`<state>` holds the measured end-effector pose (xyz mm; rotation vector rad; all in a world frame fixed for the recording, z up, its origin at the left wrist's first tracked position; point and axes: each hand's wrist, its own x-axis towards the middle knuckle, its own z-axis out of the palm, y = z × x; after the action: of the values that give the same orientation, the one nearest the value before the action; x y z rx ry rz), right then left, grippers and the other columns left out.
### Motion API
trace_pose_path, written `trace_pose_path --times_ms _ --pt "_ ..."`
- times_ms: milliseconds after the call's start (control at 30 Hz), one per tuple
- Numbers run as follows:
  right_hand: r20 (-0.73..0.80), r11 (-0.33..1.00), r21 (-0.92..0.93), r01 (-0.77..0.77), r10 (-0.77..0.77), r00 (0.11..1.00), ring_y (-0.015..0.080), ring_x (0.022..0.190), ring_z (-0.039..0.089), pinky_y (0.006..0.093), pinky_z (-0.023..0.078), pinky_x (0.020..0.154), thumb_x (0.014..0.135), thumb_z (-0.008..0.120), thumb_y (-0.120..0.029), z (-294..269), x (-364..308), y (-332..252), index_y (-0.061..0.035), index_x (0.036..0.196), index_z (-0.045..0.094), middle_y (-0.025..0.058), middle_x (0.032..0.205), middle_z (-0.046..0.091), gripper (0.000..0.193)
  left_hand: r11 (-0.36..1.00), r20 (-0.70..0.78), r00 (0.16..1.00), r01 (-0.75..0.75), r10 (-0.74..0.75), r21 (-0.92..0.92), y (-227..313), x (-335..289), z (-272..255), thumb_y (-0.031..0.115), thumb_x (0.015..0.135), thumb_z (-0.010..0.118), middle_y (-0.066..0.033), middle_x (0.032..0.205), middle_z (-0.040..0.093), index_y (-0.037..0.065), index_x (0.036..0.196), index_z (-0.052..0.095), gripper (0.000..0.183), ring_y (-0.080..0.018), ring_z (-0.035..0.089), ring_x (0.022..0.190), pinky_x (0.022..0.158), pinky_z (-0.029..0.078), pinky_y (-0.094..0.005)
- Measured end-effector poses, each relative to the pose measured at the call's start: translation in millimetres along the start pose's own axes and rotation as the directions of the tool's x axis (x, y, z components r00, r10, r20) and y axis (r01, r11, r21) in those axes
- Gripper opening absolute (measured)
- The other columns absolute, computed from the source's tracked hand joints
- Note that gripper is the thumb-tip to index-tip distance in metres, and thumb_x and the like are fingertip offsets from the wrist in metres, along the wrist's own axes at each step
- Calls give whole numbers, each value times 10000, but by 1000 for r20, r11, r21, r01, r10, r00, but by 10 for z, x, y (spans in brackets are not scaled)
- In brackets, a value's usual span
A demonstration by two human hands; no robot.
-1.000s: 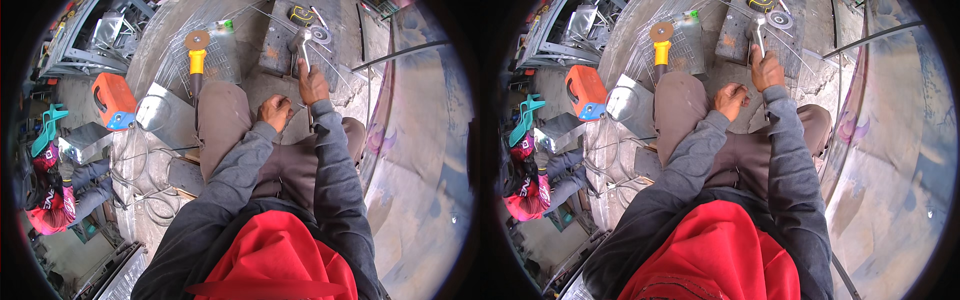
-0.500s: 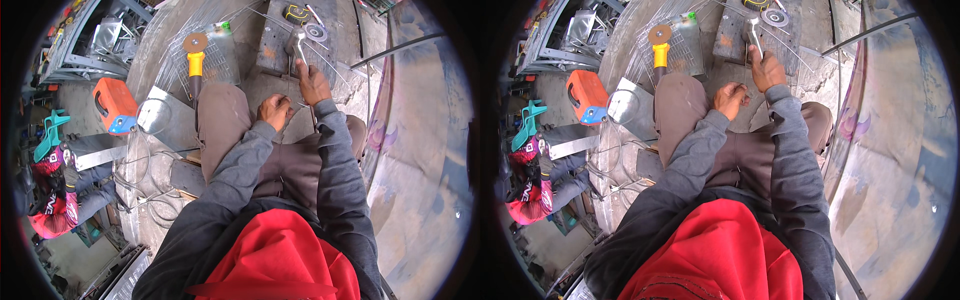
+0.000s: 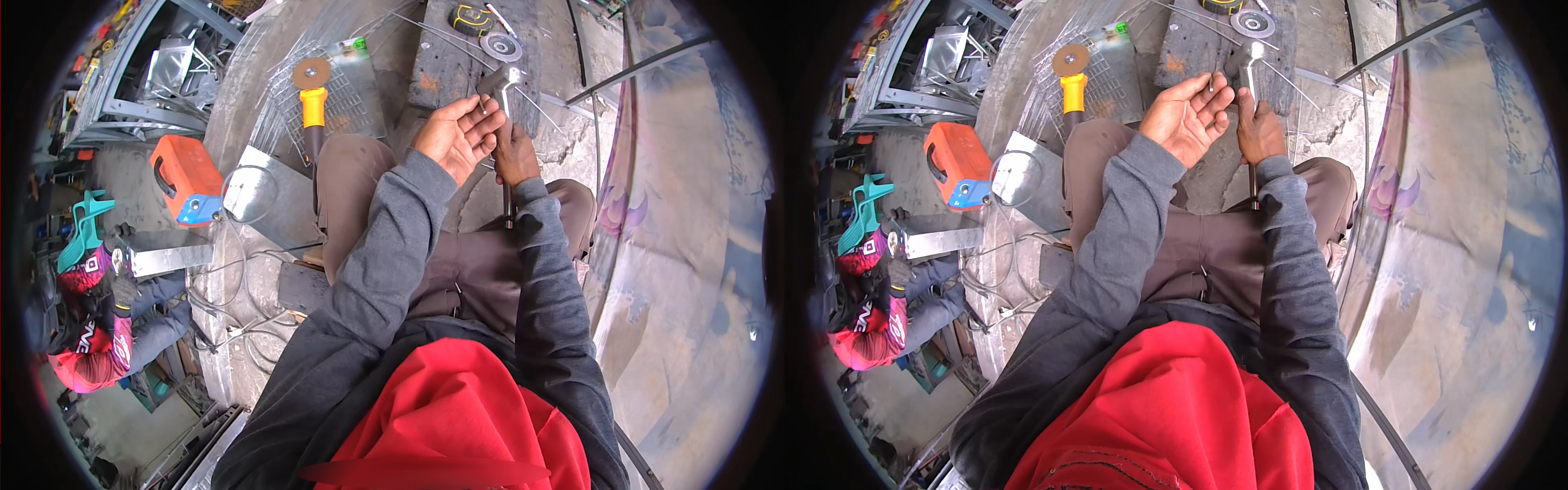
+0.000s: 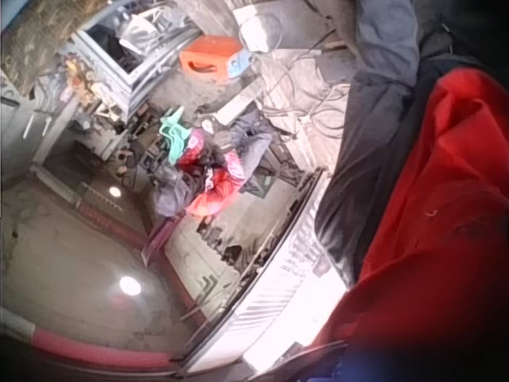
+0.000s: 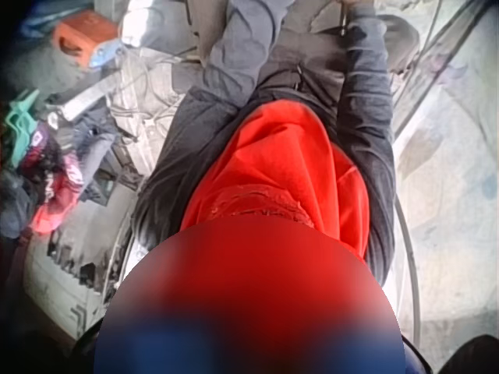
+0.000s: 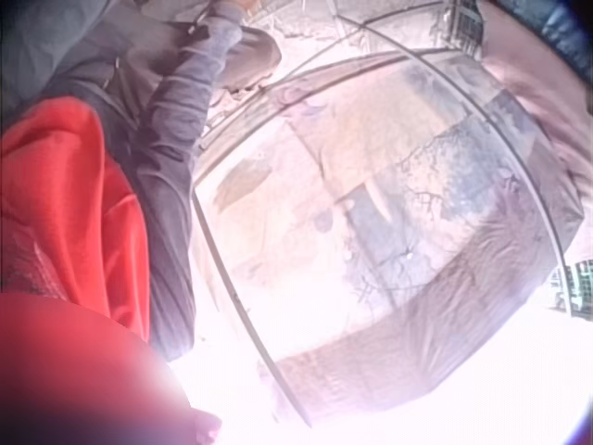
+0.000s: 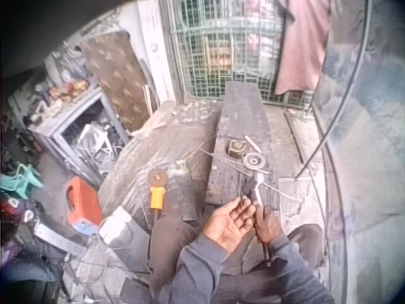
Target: The recorder is measuring, marking, and cutting thin metal rods using a tape measure, marker, and angle grinder while sitting on the floor of a workshop.
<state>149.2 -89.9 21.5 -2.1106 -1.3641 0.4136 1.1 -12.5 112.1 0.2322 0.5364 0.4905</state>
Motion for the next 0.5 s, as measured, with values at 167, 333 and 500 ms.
trace_pose_path --times_ms 167,333,500 --pt "148 859 345 -379 349 925 364 557 642 404 521 431 952 386 -558 -166 17 -263 109 941 567 293 857 614 691 999 -25 999 -41 40 -32 87 1 67 181 955 541 1 972 691 66 1003 617 147 -131 656 939 740 505 -291" --pt "143 911 245 -333 306 941 378 611 638 433 534 488 995 351 -453 -175 22 -214 -14 1046 581 287 883 589 497 998 -22 999 -51 50 -37 104 20 82 174 955 535 -1 977 692 64 1010 617 149 -134 659 931 735 510 -294" --pt "134 954 156 -255 235 963 397 652 633 446 544 527 1009 353 -343 -144 14 -149 -88 1141 542 280 907 578 344 999 2 999 -32 32 -32 89 27 52 166 947 538 0 970 692 65 1016 616 145 -136 664 917 734 514 -299"
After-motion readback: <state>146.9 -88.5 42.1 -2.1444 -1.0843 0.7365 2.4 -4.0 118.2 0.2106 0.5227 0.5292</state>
